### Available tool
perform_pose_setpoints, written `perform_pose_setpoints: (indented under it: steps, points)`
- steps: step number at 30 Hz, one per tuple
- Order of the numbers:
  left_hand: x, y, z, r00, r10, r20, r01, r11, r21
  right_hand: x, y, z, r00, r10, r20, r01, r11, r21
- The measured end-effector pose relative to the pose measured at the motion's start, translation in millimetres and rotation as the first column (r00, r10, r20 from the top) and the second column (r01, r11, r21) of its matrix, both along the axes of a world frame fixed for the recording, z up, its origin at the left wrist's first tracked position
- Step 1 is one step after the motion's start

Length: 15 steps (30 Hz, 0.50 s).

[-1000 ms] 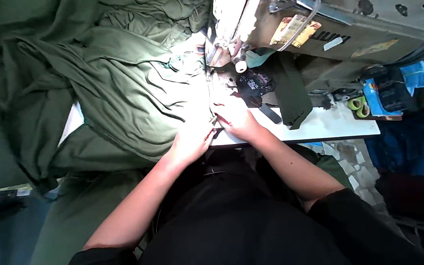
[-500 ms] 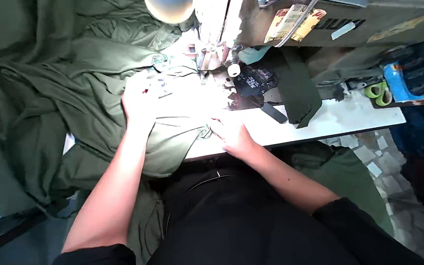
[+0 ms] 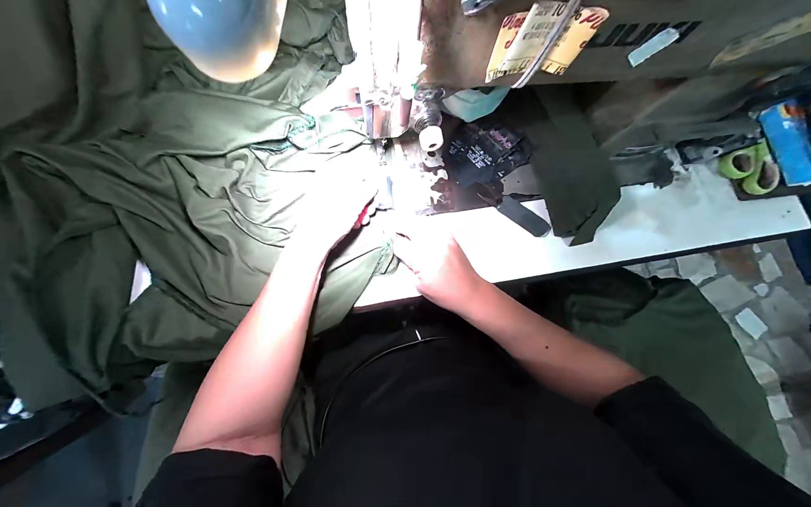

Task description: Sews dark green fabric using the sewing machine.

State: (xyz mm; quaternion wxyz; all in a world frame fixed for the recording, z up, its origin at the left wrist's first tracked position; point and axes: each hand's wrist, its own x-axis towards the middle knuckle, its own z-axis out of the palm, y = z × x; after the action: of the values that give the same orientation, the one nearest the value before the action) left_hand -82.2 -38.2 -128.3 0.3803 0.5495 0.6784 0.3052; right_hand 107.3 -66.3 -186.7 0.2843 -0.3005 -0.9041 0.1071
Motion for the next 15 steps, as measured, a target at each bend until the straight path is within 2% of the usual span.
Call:
perform_pose_setpoints:
  steps: [3, 6, 8, 11, 15]
  points:
    - [1.4, 6.5, 3.0, 0.984, -0.024, -0.175, -0.002, 0.988, -0.151, 1.4, 0.1, -1.2, 1.0, -0.014, -0.006, 0.014, 1.0, -0.023]
    - [1.3, 7.9, 6.3, 0.989, -0.039, -0.143, 0.008, 0.977, -0.213, 1.4, -1.5, -1.3, 0.999, -0.034, -0.034, 0.032, 0.999, -0.035]
    - [-0.3, 9.5, 4.3, 0.99, -0.065, -0.129, 0.036, 0.976, -0.213, 1.1, -1.6, -1.3, 0.999, -0.039, -0.033, 0.038, 0.999, -0.029]
    - [-7.8, 13.1, -21.5, 0.979, -0.059, -0.197, 0.043, 0.996, -0.084, 0.9, -1.5, -2.4, 0.999, -0.036, -0.013, 0.036, 0.999, -0.029]
    - [3.5, 11.8, 0.7, 0.972, -0.083, -0.221, 0.043, 0.983, -0.179, 0.9, -1.5, -2.9, 0.999, -0.037, -0.011, 0.037, 0.999, -0.032]
